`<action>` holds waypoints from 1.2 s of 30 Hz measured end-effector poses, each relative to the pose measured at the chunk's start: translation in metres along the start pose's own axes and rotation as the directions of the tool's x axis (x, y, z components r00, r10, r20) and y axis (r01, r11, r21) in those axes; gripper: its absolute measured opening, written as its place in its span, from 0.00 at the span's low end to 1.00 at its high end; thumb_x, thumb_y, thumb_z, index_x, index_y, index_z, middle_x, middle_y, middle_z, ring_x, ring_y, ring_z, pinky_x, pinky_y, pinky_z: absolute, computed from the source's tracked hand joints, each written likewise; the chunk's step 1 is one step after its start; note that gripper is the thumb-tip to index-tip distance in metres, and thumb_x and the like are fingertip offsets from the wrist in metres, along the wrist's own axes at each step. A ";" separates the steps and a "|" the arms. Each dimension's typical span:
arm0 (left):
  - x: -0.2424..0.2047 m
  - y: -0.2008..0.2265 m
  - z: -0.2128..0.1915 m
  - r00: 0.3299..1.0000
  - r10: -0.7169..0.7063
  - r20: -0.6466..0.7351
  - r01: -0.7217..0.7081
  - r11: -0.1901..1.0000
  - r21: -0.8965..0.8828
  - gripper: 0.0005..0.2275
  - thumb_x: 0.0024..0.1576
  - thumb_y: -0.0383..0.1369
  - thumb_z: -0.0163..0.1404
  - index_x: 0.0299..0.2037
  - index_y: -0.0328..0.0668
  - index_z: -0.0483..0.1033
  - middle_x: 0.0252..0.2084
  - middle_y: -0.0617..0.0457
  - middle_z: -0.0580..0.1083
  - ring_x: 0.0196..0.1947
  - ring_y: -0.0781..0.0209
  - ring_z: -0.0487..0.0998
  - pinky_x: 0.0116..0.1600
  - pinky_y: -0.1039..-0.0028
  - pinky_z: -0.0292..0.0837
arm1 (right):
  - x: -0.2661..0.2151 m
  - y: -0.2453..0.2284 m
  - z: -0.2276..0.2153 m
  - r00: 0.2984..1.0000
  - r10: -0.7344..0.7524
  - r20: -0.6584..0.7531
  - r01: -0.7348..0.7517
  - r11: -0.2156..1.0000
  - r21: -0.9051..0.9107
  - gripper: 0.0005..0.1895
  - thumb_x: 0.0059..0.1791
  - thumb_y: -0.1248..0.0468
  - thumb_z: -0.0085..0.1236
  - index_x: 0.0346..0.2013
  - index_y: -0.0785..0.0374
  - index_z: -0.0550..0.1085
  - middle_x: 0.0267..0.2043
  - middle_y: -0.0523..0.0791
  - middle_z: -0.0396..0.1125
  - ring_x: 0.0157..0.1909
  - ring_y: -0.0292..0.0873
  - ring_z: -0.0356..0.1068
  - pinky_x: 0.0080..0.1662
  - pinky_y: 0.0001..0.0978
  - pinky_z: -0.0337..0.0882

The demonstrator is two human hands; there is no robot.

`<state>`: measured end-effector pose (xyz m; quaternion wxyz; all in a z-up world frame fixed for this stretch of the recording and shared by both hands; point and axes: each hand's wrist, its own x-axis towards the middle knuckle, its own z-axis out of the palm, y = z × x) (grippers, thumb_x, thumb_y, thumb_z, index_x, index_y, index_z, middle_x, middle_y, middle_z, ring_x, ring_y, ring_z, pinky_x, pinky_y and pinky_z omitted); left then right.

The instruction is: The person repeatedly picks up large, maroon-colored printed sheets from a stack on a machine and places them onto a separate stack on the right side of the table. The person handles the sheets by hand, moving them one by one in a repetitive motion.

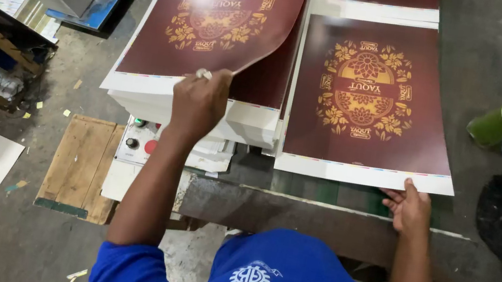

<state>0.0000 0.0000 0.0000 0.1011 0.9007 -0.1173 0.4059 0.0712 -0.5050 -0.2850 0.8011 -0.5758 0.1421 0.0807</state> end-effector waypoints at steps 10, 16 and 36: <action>-0.046 0.105 0.029 0.929 0.365 0.069 -0.332 0.899 -0.285 0.05 0.58 0.27 0.55 0.41 0.36 0.74 0.23 0.52 0.72 0.22 0.57 0.75 0.35 0.62 0.74 | -0.084 0.001 0.060 0.991 0.128 0.038 -0.118 0.974 -0.195 0.34 0.57 0.57 0.49 0.76 0.67 0.58 0.52 0.56 0.74 0.45 0.48 0.76 0.36 0.34 0.72; -0.059 0.176 0.056 0.847 0.461 0.264 -0.312 0.833 -0.456 0.09 0.56 0.36 0.55 0.32 0.38 0.74 0.27 0.47 0.75 0.29 0.50 0.79 0.41 0.61 0.75 | -0.092 0.063 0.056 0.790 0.015 0.613 -0.087 0.992 0.087 0.26 0.58 0.58 0.53 0.65 0.72 0.62 0.48 0.52 0.71 0.47 0.45 0.75 0.46 0.35 0.78; -0.023 -0.051 0.071 0.709 0.095 0.699 -0.080 0.995 -0.053 0.29 0.53 0.51 0.59 0.59 0.40 0.75 0.65 0.47 0.72 0.63 0.48 0.74 0.67 0.54 0.66 | -0.119 0.020 -0.085 0.961 -0.108 -0.253 0.120 0.992 0.029 0.19 0.57 0.68 0.52 0.63 0.62 0.65 0.49 0.46 0.69 0.40 0.43 0.70 0.31 0.38 0.68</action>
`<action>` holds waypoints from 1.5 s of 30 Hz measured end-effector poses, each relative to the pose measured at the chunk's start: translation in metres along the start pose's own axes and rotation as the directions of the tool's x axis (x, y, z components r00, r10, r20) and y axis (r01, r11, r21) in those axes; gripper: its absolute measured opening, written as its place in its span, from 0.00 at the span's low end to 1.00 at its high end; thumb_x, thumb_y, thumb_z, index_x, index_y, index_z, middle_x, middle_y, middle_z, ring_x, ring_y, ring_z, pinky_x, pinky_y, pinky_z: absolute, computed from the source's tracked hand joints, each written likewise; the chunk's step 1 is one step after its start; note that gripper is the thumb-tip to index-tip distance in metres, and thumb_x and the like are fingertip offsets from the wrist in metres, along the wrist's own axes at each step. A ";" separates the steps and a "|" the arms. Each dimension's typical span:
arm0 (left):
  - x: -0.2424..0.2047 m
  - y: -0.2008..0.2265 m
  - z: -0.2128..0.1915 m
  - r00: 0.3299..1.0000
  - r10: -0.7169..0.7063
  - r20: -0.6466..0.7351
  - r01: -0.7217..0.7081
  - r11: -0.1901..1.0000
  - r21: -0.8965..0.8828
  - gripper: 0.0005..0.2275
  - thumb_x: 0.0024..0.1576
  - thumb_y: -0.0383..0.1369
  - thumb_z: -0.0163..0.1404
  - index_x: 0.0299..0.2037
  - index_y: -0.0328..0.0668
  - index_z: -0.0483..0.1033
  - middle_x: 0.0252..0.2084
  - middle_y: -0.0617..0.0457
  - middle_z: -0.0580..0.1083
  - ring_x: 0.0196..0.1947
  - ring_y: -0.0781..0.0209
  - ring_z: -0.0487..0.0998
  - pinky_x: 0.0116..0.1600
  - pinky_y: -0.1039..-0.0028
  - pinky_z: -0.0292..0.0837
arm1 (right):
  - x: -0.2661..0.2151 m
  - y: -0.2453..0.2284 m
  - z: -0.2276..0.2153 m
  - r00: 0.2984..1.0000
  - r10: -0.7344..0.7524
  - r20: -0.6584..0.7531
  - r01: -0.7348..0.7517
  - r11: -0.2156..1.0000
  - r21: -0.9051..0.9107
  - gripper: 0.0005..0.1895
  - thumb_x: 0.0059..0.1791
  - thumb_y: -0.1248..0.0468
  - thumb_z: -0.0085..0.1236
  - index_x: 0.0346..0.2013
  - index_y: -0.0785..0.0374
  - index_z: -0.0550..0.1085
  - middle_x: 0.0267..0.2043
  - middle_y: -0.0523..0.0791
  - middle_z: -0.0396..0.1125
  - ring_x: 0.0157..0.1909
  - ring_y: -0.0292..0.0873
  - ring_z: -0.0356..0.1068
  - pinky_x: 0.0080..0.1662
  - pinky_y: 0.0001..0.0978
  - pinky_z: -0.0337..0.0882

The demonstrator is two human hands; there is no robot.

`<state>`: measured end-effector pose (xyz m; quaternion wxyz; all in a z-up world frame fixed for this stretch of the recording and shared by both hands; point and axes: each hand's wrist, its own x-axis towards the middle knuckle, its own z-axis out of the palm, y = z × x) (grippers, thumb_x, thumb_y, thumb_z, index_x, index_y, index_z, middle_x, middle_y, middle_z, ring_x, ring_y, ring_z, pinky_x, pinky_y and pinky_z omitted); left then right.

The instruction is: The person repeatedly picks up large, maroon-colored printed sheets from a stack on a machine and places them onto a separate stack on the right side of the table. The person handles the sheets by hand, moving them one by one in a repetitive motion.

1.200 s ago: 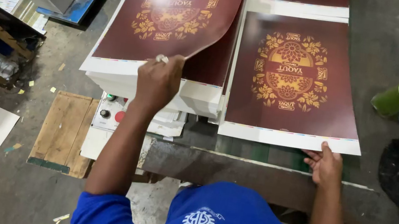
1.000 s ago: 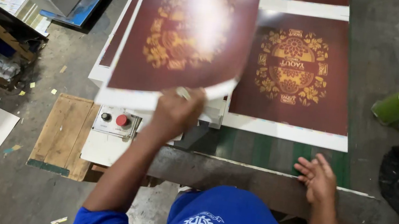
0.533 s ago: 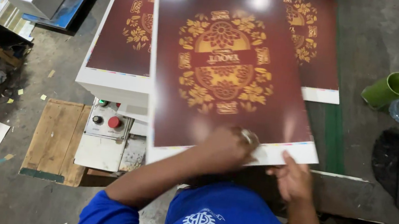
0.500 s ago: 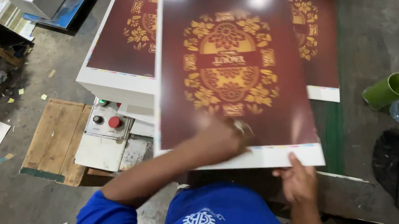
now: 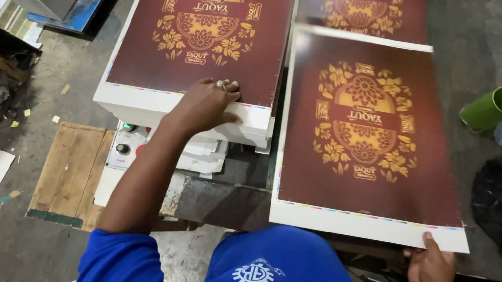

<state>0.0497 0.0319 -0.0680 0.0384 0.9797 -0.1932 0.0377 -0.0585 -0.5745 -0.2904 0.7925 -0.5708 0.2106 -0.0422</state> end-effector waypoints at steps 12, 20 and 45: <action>-0.013 0.016 -0.042 0.991 0.051 -0.122 -0.067 0.990 -0.127 0.16 0.54 0.47 0.59 0.40 0.44 0.83 0.46 0.48 0.82 0.41 0.42 0.81 0.47 0.55 0.75 | -0.006 0.004 0.006 0.999 0.009 -0.039 -0.016 0.981 -0.192 0.15 0.57 0.67 0.51 0.59 0.65 0.67 0.47 0.49 0.70 0.35 0.41 0.71 0.27 0.32 0.70; -0.027 0.035 -0.059 0.865 -0.075 -0.496 0.048 0.997 -0.067 0.04 0.63 0.30 0.52 0.42 0.43 0.80 0.26 0.44 0.76 0.26 0.45 0.78 0.33 0.57 0.73 | 0.046 0.012 0.052 1.000 -0.016 0.023 0.021 0.967 -0.254 0.16 0.57 0.68 0.50 0.58 0.68 0.66 0.46 0.49 0.70 0.33 0.42 0.70 0.27 0.33 0.71; -0.022 0.193 -0.048 0.874 0.307 -0.376 -0.384 0.912 -0.148 0.14 0.54 0.44 0.55 0.34 0.40 0.80 0.40 0.43 0.79 0.42 0.44 0.80 0.49 0.53 0.74 | -0.045 -0.062 0.202 0.823 0.053 0.565 -0.128 0.987 0.094 0.18 0.55 0.63 0.51 0.59 0.64 0.65 0.43 0.48 0.71 0.38 0.44 0.74 0.30 0.37 0.74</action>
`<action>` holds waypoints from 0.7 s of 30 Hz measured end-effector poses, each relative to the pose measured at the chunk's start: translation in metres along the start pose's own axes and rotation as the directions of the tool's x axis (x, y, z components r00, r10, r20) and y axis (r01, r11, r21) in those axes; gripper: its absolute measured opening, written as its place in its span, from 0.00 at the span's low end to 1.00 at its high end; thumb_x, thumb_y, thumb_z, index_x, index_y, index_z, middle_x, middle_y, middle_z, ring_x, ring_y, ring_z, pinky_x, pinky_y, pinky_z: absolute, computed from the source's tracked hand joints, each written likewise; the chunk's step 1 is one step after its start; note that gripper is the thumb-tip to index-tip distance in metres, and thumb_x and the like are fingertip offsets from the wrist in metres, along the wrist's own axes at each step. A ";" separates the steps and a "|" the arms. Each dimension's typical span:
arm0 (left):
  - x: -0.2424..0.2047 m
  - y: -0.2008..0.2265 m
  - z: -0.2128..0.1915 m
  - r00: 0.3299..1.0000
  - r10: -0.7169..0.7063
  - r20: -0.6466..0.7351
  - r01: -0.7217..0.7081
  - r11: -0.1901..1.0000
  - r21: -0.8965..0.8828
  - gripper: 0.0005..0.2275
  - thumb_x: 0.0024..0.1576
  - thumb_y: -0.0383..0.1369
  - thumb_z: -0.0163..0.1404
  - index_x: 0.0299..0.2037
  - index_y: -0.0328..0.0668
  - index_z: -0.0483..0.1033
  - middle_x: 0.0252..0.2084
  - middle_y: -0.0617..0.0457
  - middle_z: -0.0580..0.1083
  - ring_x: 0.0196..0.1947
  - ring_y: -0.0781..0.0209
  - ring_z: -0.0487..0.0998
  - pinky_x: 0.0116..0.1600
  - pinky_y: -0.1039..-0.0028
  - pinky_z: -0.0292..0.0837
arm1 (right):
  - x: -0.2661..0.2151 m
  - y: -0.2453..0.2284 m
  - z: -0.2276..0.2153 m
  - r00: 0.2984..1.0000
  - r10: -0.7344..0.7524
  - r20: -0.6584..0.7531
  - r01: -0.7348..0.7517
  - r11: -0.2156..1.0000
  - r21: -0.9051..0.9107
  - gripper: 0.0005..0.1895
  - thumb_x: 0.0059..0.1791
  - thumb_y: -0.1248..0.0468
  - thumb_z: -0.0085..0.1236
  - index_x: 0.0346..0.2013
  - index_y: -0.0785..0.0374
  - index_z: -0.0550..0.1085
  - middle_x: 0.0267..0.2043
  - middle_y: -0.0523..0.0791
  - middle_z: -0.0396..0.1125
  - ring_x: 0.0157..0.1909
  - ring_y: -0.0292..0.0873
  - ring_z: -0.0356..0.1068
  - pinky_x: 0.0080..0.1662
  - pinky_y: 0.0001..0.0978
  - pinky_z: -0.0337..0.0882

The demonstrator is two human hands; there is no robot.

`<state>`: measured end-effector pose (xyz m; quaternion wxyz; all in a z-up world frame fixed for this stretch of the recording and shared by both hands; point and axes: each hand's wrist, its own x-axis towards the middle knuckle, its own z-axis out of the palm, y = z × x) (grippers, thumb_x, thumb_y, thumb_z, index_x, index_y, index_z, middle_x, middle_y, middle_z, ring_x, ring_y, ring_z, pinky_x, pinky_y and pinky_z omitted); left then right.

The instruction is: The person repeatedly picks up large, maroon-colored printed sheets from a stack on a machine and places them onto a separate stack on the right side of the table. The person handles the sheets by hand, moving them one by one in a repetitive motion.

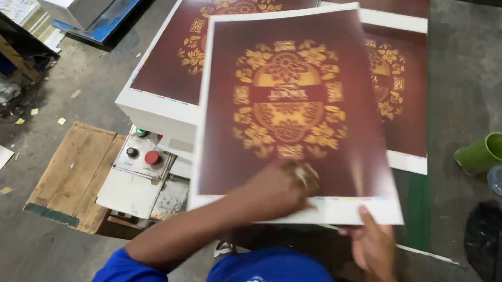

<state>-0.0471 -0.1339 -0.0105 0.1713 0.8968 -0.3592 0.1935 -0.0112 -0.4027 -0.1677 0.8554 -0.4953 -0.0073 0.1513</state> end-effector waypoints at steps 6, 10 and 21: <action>-0.057 -0.144 0.017 0.930 -0.365 0.054 0.346 0.914 0.212 0.16 0.59 0.44 0.54 0.47 0.41 0.81 0.50 0.48 0.79 0.52 0.49 0.80 0.58 0.58 0.75 | -0.017 0.018 -0.117 0.930 -0.229 -0.288 0.208 0.973 -0.100 0.15 0.58 0.68 0.52 0.59 0.62 0.65 0.45 0.47 0.70 0.38 0.42 0.72 0.29 0.32 0.70; -0.056 -0.161 -0.015 0.961 -0.274 0.042 0.251 0.926 0.281 0.29 0.48 0.54 0.58 0.49 0.37 0.80 0.57 0.41 0.76 0.58 0.41 0.76 0.59 0.51 0.70 | -0.041 0.013 -0.161 0.907 -0.198 -0.372 0.154 0.977 -0.146 0.15 0.58 0.68 0.51 0.61 0.63 0.66 0.45 0.46 0.70 0.36 0.42 0.71 0.29 0.33 0.69; -0.066 -0.184 -0.042 0.900 -0.377 0.220 0.363 0.926 0.102 0.15 0.57 0.39 0.58 0.50 0.42 0.82 0.46 0.44 0.80 0.42 0.44 0.81 0.48 0.57 0.75 | -0.088 0.031 -0.234 0.835 -0.194 -0.515 0.070 0.966 -0.250 0.19 0.59 0.69 0.52 0.65 0.64 0.66 0.51 0.48 0.69 0.39 0.43 0.71 0.30 0.35 0.70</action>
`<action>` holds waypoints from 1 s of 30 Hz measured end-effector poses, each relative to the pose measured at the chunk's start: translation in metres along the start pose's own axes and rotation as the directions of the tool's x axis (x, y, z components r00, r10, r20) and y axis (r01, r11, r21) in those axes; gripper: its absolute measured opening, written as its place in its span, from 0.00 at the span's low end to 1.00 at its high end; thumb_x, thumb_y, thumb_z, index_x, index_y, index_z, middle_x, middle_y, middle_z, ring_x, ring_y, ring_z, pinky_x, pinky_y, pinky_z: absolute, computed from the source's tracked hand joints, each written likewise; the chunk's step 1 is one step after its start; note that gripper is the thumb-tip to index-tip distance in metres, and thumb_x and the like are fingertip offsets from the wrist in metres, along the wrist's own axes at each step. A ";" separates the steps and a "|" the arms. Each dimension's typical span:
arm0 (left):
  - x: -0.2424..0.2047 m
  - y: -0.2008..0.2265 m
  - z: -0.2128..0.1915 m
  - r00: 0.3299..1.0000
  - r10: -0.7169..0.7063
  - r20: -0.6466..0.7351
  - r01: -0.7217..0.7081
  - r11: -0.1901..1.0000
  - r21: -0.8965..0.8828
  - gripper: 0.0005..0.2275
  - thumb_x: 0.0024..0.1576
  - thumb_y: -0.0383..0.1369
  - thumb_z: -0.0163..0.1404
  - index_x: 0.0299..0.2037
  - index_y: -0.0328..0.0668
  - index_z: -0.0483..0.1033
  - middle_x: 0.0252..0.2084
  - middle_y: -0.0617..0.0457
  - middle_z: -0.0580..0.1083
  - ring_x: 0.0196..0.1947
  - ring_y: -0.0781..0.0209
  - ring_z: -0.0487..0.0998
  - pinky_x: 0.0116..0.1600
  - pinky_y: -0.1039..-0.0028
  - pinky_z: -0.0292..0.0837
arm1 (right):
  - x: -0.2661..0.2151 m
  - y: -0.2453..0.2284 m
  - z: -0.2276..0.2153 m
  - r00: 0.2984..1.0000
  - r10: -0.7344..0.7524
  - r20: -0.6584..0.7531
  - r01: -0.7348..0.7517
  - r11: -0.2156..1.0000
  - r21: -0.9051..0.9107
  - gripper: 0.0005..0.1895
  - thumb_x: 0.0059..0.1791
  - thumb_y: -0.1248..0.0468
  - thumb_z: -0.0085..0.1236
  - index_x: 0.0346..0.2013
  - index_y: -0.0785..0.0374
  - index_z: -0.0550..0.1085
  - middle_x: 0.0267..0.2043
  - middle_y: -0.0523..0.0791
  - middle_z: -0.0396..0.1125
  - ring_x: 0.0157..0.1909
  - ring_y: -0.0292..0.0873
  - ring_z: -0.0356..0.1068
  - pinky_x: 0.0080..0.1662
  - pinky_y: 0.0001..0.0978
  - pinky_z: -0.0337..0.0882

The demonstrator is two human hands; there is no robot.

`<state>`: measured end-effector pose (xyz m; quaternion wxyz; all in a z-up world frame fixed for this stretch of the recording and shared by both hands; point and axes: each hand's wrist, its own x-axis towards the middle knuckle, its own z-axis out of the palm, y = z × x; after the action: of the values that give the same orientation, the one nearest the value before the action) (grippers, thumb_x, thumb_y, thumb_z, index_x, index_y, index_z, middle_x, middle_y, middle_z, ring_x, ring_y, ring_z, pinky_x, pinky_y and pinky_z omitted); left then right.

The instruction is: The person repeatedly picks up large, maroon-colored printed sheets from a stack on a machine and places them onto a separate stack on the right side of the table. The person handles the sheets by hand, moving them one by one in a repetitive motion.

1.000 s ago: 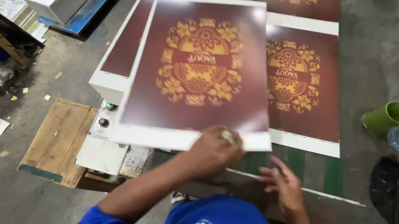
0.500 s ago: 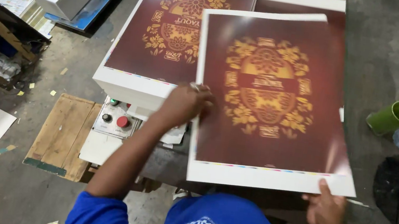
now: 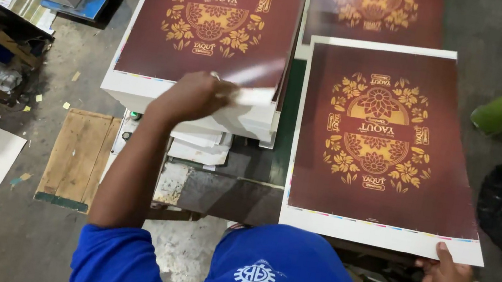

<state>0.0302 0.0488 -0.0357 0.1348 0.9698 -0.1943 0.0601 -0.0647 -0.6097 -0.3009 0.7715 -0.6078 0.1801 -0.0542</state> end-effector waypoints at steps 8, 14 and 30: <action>-0.023 0.070 -0.042 0.859 0.010 -0.512 0.104 0.975 0.194 0.04 0.63 0.25 0.53 0.45 0.40 0.79 0.29 0.46 0.77 0.27 0.50 0.78 0.37 0.59 0.74 | -0.013 -0.001 0.013 1.000 -0.001 0.010 0.002 0.998 -0.064 0.16 0.60 0.68 0.52 0.62 0.68 0.66 0.50 0.49 0.69 0.39 0.43 0.71 0.31 0.35 0.71; -0.034 0.122 -0.028 0.829 0.090 -0.553 0.026 0.980 0.200 0.06 0.61 0.23 0.53 0.46 0.35 0.76 0.31 0.45 0.78 0.29 0.51 0.79 0.43 0.61 0.77 | -0.011 -0.017 0.064 0.999 0.034 0.002 -0.034 0.994 -0.101 0.18 0.58 0.68 0.52 0.62 0.67 0.66 0.50 0.50 0.70 0.38 0.43 0.72 0.28 0.33 0.71; -0.041 0.170 0.012 0.816 0.199 -0.542 -0.234 0.972 0.004 0.08 0.57 0.25 0.58 0.44 0.31 0.77 0.41 0.42 0.79 0.38 0.51 0.83 0.43 0.66 0.78 | 0.001 -0.018 0.144 0.923 0.254 0.288 -0.188 0.953 -0.238 0.33 0.56 0.57 0.49 0.74 0.65 0.58 0.52 0.55 0.74 0.42 0.47 0.76 0.34 0.31 0.71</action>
<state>-0.0737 -0.0906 -0.0141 0.2064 0.8806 -0.2592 0.3389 -0.0118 -0.4827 -0.2557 0.7242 -0.6610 0.1267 0.1504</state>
